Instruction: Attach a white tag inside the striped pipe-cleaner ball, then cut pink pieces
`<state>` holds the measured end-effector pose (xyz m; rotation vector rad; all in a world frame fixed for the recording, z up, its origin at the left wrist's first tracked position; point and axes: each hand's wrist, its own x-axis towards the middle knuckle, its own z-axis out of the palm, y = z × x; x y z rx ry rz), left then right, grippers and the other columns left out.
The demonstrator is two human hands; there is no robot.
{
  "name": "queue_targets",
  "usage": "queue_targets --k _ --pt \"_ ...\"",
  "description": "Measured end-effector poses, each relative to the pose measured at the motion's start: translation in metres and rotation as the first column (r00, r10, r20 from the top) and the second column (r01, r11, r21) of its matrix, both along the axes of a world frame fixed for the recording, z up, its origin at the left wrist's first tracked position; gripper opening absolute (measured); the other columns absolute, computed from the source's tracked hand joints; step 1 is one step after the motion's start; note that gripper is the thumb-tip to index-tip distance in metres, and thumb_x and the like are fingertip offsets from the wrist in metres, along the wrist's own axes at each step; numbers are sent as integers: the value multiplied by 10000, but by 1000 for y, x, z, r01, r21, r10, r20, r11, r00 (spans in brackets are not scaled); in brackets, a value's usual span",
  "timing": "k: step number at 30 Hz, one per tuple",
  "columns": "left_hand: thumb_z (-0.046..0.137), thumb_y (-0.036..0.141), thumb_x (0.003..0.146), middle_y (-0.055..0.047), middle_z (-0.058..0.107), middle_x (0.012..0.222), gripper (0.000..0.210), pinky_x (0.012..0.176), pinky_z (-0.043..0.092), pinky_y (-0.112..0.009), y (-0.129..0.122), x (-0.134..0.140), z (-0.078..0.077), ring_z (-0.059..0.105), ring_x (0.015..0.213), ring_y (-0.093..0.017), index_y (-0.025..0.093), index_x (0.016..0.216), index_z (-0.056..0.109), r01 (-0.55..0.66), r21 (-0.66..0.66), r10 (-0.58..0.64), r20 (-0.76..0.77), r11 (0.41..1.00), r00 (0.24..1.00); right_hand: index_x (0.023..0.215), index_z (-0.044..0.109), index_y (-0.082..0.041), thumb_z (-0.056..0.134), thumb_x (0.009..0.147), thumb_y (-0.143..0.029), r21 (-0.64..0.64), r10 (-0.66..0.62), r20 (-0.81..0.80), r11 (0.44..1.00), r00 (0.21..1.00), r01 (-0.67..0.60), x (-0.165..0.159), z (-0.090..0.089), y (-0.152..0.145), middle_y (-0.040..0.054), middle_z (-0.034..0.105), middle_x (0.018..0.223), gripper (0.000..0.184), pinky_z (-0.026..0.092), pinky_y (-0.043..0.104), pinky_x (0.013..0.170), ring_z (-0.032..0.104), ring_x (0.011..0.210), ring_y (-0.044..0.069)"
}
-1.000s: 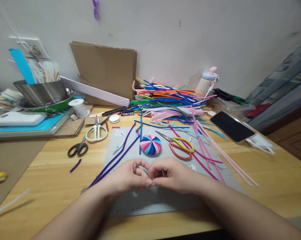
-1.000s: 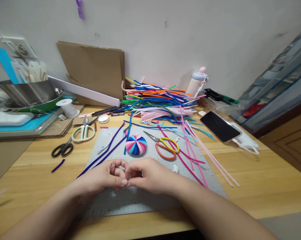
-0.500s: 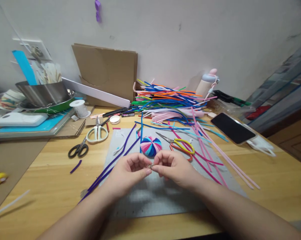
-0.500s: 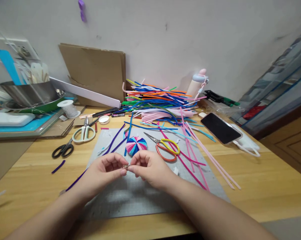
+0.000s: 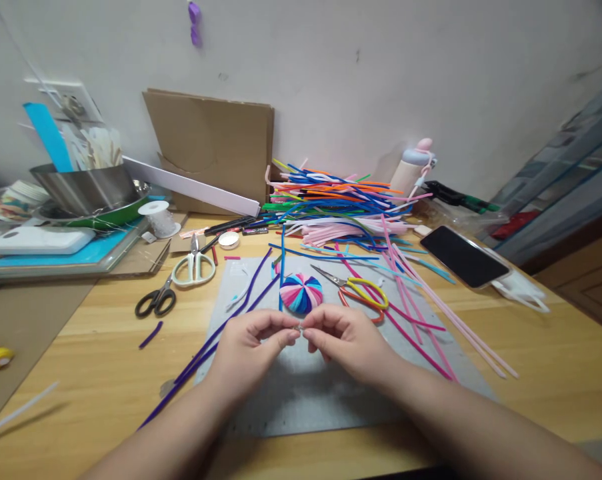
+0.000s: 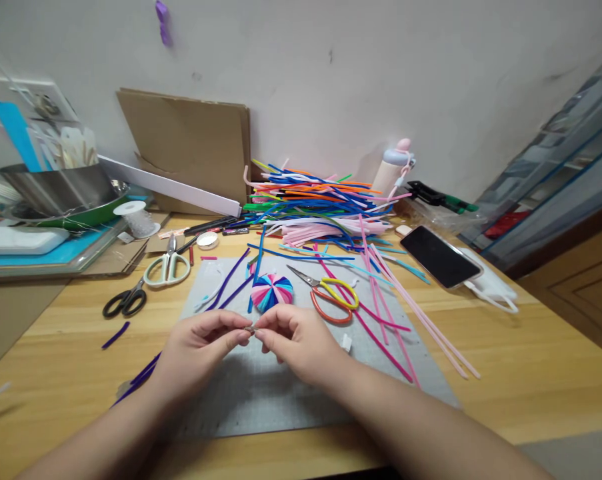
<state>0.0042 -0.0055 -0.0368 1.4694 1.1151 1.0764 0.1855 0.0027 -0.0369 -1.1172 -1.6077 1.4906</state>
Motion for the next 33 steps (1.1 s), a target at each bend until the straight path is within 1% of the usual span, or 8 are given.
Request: queue_targets --k 8,11,14,17,22,24,27,33 --pt "657 194 764 -11 728 732 93 658 538 -235 -2 -2 -8 668 674 -132 205 827 726 -31 281 95 -217 959 971 741 615 -160 565 837 -277 240 -61 138 970 989 26 1 -2 -5 -14 586 599 160 384 197 473 490 491 81" --pt "648 190 776 -21 730 803 98 675 547 -238 -2 -1 -10 678 727 -138 198 856 704 -14 268 74 -214 963 974 722 618 -160 560 837 -267 310 -80 173 951 982 23 1 -1 -6 -15 574 585 167 382 203 489 494 510 90" --pt "651 182 777 -23 718 834 111 676 548 -231 -1 0 -10 672 729 -129 190 886 674 -13 285 74 -203 958 976 700 601 -162 560 832 -269 302 -89 190 953 978 28 2 -2 -6 -20 557 569 174 361 204 467 471 493 90" --pt "633 134 790 -11 697 796 85 692 530 -222 0 0 -8 652 733 -115 189 852 654 34 431 82 -246 902 966 690 585 -166 559 828 -268 281 -90 191 959 978 33 2 -3 -6 -24 544 561 173 352 204 456 454 480 88" --pt "575 44 807 -45 649 854 161 723 507 -238 -1 -2 -4 616 819 -128 176 874 640 146 650 113 -339 746 934 700 585 -169 545 836 -277 295 -97 219 955 971 29 2 -6 -6 -22 546 561 178 350 203 453 461 487 93" --pt "595 54 798 -50 633 850 149 708 503 -244 -2 -2 -3 603 805 -131 170 884 634 123 671 164 -347 731 924 695 585 -169 544 835 -277 327 -109 230 945 967 29 2 -6 -6 -20 547 565 182 355 204 463 466 499 96" --pt "635 87 782 -44 631 833 135 711 499 -255 -3 -1 -4 593 792 -133 167 889 628 75 655 214 -350 752 912 693 588 -167 539 833 -261 386 -132 242 922 961 30 2 -5 -7 -15 554 577 176 361 207 479 473 518 100" --pt "634 87 779 -41 648 809 128 714 501 -267 -4 -1 -7 604 786 -140 171 875 639 81 666 231 -367 741 901 710 602 -169 512 845 -238 467 -165 260 884 951 25 1 -2 -10 -7 585 605 177 374 215 507 501 535 106"
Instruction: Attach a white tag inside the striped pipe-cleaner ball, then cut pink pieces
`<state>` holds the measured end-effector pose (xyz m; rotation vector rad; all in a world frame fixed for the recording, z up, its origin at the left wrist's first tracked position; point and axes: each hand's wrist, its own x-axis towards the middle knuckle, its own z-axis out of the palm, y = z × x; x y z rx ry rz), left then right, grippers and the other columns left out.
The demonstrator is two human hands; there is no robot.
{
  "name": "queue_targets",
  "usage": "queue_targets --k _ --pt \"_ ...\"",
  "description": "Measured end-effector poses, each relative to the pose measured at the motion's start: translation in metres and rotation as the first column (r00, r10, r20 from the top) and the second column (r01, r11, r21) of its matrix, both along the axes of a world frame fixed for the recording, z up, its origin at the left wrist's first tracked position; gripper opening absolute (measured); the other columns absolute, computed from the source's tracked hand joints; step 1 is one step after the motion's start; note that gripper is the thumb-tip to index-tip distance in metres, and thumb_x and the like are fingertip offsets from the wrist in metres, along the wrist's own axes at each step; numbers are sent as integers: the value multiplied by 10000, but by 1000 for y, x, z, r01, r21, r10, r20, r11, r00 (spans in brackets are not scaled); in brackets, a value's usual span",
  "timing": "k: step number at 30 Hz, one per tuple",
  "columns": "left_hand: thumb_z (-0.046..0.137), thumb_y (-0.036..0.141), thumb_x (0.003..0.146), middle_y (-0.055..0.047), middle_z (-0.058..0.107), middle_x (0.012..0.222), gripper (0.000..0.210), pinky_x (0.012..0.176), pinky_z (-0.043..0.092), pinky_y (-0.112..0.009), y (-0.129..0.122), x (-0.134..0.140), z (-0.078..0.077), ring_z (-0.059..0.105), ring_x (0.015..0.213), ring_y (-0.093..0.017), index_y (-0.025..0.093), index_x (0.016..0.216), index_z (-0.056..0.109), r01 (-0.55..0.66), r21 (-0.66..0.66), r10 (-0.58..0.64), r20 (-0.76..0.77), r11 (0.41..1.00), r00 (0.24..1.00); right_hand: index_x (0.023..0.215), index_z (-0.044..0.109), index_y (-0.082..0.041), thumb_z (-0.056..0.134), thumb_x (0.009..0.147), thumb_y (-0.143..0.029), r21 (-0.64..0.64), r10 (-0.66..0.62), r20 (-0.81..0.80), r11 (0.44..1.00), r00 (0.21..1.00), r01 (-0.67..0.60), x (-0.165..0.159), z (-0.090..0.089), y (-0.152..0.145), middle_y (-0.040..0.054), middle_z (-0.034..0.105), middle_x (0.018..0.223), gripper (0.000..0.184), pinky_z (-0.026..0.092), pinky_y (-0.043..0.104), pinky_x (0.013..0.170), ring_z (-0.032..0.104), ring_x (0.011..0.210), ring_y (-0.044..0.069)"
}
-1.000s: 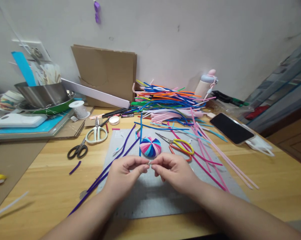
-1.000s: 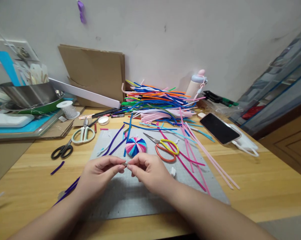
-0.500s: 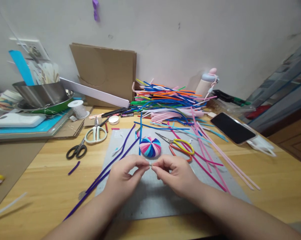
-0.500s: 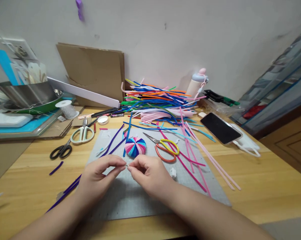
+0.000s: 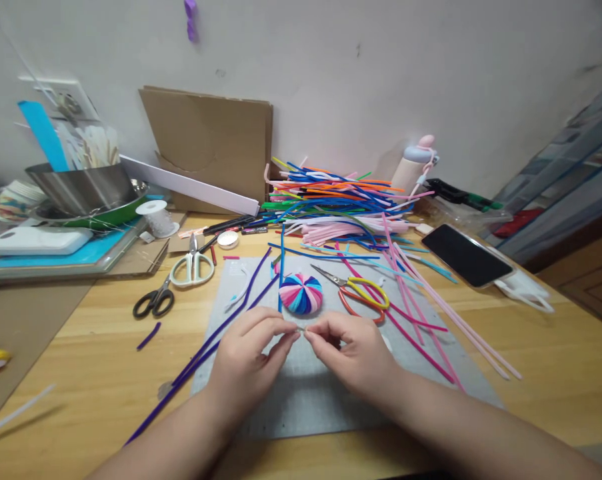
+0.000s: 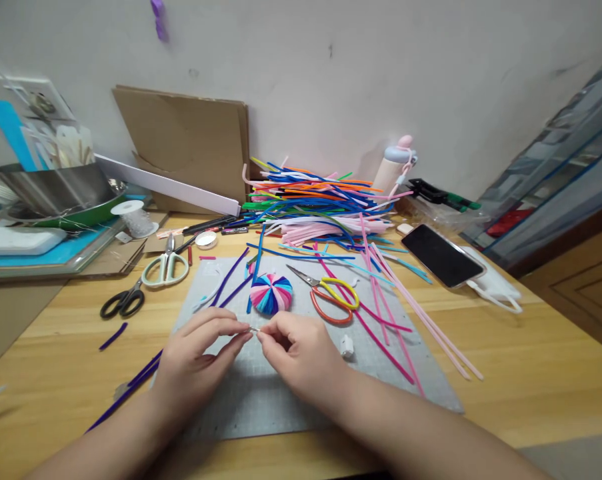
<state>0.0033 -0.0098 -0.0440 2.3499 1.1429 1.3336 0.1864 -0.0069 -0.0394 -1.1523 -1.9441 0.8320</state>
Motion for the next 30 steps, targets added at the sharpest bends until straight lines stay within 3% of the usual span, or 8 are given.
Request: queue_targets --k 10,15,19,30 --pt "626 75 777 -38 657 829 149 716 496 -262 -2 1 -2 610 789 -138 173 888 640 -13 42 14 -25 999 1000 706 601 -168 522 842 -241 13 -71 -5 997 997 71 -2 -2 1 -8 590 586 173 379 209 481 503 510 101" --pt "620 113 794 -20 623 779 65 693 485 -246 -3 3 1 592 758 -127 175 814 619 3 -106 1 40 994 999 696 591 -169 534 835 -242 -66 -40 -37 997 999 37 -4 -4 3 -17 578 586 167 369 201 474 493 514 96" --pt "621 133 802 -32 613 846 83 723 485 -258 -1 4 2 587 812 -138 188 863 635 50 -167 -45 31 985 999 684 578 -170 534 829 -237 -137 -10 -65 991 998 1 -3 -6 2 -23 563 579 165 366 199 473 477 506 92" --pt "629 122 793 -20 589 808 78 665 479 -239 -1 2 2 578 756 -127 196 806 652 23 -123 -12 86 992 996 677 580 -174 537 836 -273 -144 -2 -68 990 998 -8 -3 -5 0 -16 566 577 192 358 211 475 474 517 102"
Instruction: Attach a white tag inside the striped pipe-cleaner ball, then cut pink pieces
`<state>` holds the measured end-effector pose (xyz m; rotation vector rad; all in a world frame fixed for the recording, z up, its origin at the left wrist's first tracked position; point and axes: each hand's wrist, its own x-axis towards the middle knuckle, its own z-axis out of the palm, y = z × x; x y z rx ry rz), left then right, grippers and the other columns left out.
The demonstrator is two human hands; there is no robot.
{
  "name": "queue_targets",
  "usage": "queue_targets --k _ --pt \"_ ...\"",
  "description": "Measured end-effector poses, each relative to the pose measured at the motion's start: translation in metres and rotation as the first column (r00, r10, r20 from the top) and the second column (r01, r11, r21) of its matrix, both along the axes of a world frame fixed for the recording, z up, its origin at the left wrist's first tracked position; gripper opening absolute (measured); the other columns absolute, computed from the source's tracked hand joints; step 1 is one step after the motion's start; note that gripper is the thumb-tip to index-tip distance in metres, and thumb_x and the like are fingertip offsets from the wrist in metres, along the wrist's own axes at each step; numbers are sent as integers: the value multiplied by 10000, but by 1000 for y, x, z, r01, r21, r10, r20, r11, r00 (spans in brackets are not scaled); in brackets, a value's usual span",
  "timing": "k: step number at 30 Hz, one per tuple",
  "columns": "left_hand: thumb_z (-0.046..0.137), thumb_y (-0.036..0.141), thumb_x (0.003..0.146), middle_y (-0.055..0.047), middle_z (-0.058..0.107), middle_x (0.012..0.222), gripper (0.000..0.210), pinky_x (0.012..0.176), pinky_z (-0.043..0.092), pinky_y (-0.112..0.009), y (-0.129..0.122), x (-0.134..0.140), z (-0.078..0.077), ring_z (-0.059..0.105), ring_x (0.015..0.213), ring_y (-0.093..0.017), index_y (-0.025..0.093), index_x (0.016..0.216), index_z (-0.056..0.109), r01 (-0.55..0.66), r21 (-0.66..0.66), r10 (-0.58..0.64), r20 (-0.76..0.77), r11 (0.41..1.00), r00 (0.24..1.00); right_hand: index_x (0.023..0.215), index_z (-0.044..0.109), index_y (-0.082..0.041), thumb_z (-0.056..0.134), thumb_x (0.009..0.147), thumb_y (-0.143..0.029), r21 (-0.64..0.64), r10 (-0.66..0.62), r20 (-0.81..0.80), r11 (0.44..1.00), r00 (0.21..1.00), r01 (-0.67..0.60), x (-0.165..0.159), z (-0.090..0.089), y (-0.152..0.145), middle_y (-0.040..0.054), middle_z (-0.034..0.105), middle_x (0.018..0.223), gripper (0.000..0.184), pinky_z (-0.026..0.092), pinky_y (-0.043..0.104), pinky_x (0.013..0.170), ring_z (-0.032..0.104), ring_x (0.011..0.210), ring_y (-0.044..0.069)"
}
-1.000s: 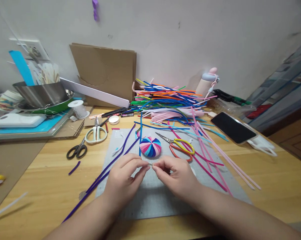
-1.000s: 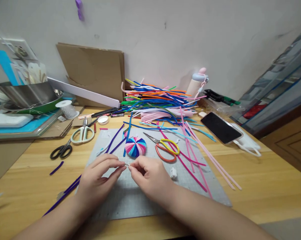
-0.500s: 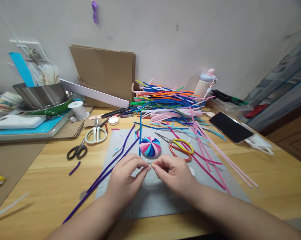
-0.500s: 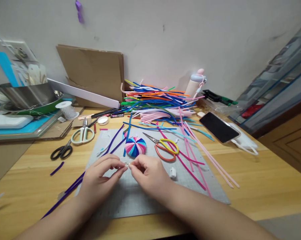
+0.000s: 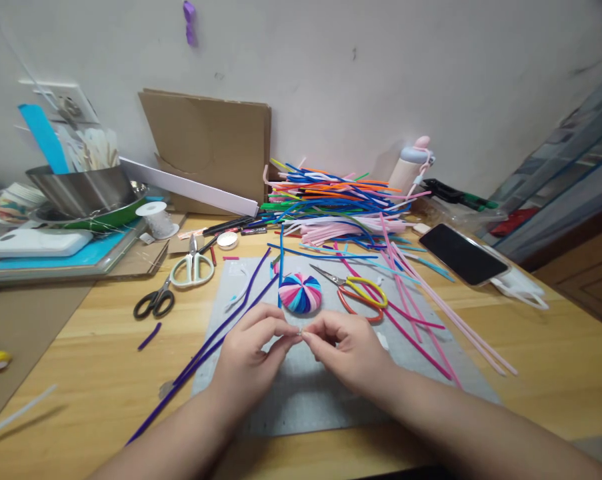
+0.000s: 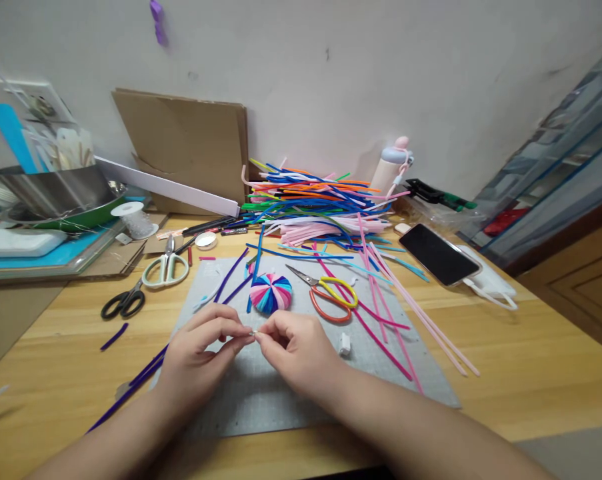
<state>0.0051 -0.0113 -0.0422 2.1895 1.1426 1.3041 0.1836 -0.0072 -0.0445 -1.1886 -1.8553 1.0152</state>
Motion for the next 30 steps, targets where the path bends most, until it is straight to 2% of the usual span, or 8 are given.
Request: queue_targets --k 4,12,18,20,23,26,30 --pt "647 129 778 -13 587 779 67 633 470 -224 0 0 -1 575 712 -114 190 757 665 -13 -41 15 49 999 999 675 577 -176 532 843 -285 0 7 -3 1000 1000 -7 1 0 -1 -19 554 570 206 353 211 471 462 511 101" --pt "699 138 705 2 559 682 102 528 433 -204 3 4 3 540 613 -104 181 616 677 -23 -240 71 194 971 978 662 566 -169 539 831 -260 2 19 -1 1000 1000 -19 0 5 0 -24 535 557 194 338 209 471 437 502 93" --pt "717 157 672 -2 571 671 102 623 466 -250 5 4 2 556 646 -123 170 592 655 17 -317 72 267 948 961 652 558 -171 542 832 -278 -37 17 -23 999 1000 -18 0 3 1 -24 522 542 211 335 205 449 430 485 91" --pt "720 165 661 -13 602 743 82 632 476 -259 6 4 1 563 655 -124 177 725 670 69 -387 61 312 919 948 660 561 -174 539 835 -278 -37 12 -23 999 1000 -13 0 2 1 -24 529 547 205 342 203 450 439 483 91" --pt "711 201 674 -27 639 806 240 614 483 -256 7 4 -2 573 644 -120 177 903 644 181 -534 62 404 826 912 668 570 -175 534 844 -268 8 7 -3 1000 1000 -7 2 1 2 -22 543 561 202 355 205 467 455 497 94" --pt "681 254 713 -20 646 704 125 596 469 -243 8 4 -1 573 616 -115 154 782 652 273 -617 62 465 738 883 714 594 -173 530 861 -281 53 37 15 998 999 -37 3 1 3 -17 560 593 193 368 209 487 472 521 97" --pt "706 293 693 -6 638 600 161 595 466 -251 10 4 4 572 565 -114 147 725 645 297 -672 131 508 678 851 847 600 -179 506 888 -299 39 82 -13 996 997 -82 3 2 6 -9 586 679 158 398 213 516 510 546 98"
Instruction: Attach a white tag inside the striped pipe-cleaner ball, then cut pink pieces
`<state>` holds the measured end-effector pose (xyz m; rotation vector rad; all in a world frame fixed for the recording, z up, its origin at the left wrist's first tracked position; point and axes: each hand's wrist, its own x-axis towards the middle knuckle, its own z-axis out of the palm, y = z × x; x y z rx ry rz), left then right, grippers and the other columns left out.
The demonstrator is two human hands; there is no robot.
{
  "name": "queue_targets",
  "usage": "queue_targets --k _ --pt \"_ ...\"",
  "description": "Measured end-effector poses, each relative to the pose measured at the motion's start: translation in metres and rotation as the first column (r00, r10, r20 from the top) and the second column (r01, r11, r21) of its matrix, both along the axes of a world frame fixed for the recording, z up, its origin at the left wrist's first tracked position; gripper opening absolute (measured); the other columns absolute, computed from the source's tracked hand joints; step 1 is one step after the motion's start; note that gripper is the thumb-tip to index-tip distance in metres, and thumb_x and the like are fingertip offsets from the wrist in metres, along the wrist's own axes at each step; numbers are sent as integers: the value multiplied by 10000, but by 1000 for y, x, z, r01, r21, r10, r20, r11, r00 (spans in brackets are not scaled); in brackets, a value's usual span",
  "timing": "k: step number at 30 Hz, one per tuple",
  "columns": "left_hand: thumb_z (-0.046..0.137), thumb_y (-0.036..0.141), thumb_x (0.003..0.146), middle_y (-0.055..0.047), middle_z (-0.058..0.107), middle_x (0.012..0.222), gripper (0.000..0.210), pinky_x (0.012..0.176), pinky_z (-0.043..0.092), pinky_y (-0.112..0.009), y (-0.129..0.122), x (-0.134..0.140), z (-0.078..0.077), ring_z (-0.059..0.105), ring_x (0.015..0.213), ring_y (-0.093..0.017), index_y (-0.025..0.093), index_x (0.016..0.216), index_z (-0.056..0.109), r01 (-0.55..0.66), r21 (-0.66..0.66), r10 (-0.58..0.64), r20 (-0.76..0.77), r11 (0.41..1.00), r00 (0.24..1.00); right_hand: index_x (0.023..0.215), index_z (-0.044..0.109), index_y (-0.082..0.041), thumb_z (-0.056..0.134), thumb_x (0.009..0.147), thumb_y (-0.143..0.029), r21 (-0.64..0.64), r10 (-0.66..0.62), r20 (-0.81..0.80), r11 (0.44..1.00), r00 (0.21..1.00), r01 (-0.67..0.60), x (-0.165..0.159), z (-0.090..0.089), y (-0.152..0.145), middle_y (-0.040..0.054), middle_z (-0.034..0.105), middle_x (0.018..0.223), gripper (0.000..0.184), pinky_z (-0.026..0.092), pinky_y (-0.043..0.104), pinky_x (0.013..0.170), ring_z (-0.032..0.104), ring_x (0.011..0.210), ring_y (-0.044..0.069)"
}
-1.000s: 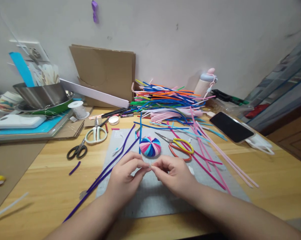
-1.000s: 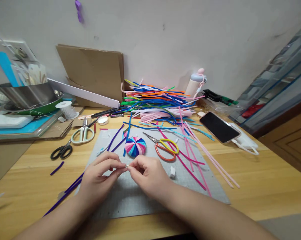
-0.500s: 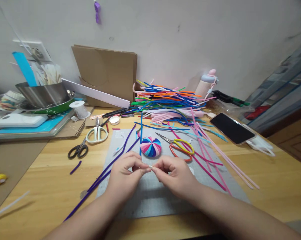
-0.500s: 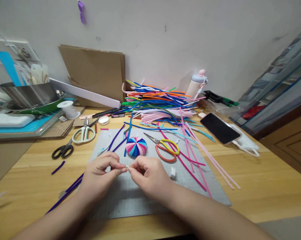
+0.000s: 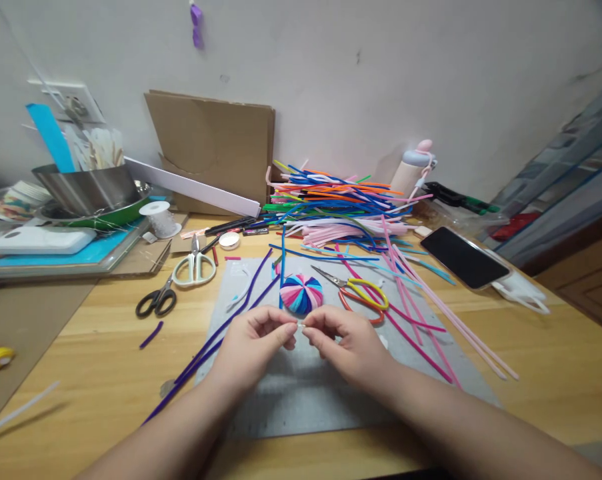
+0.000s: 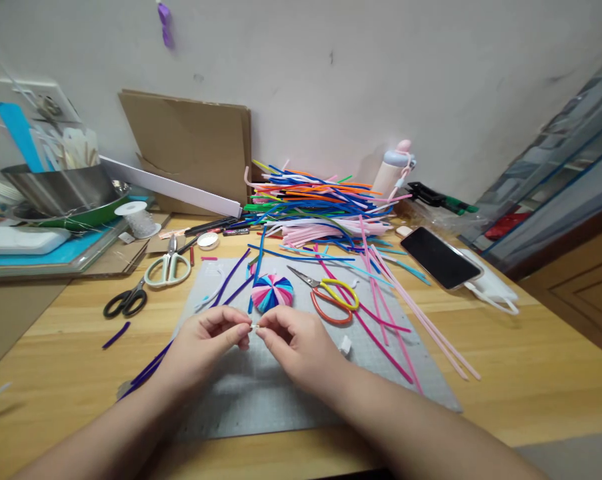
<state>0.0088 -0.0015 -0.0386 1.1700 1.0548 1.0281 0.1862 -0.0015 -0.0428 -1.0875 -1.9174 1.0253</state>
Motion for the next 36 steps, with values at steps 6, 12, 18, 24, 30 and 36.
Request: queue_targets --k 6,12,18,24,30,36 --pt "704 270 676 1 639 651 150 605 453 -245 2 1 -2 567 583 -110 152 721 623 76 -12 -77 -13 997 997 831 604 -181 491 888 -211 146 43 113 988 993 -59 2 1 3 3 613 719 130 397 220 573 530 615 109" --pt "673 250 693 -14 655 689 109 639 432 -251 1 0 -2 570 655 -133 146 701 641 51 14 -46 -256 999 966 879 581 -185 496 879 -168 220 52 279 968 959 -117 5 1 6 10 626 769 87 392 222 593 549 665 121" --pt "697 275 659 12 617 605 157 599 397 -237 3 -2 -5 530 570 -106 136 704 638 141 -159 -161 -121 977 980 864 564 -175 464 893 -149 369 97 310 905 946 -214 8 0 9 37 617 802 107 414 249 653 561 733 145" --pt "710 322 660 10 594 607 201 590 341 -240 4 -3 -8 481 571 -103 135 693 646 152 -163 -169 -94 975 981 882 543 -177 468 897 -156 413 115 300 880 947 -237 11 -1 10 43 610 822 79 421 254 664 555 745 147" --pt "726 352 647 47 481 544 225 511 228 -224 4 -4 -6 343 506 -73 145 671 642 133 -213 -134 13 968 991 866 531 -180 475 892 -155 439 79 268 877 960 -194 10 1 9 33 602 799 67 410 260 668 546 743 145" --pt "740 339 643 56 404 482 238 457 155 -222 4 -4 -6 268 451 -50 125 636 636 262 -362 -197 206 894 959 845 531 -176 481 880 -150 429 97 242 882 965 -196 9 5 7 26 592 780 66 407 258 662 537 733 140"
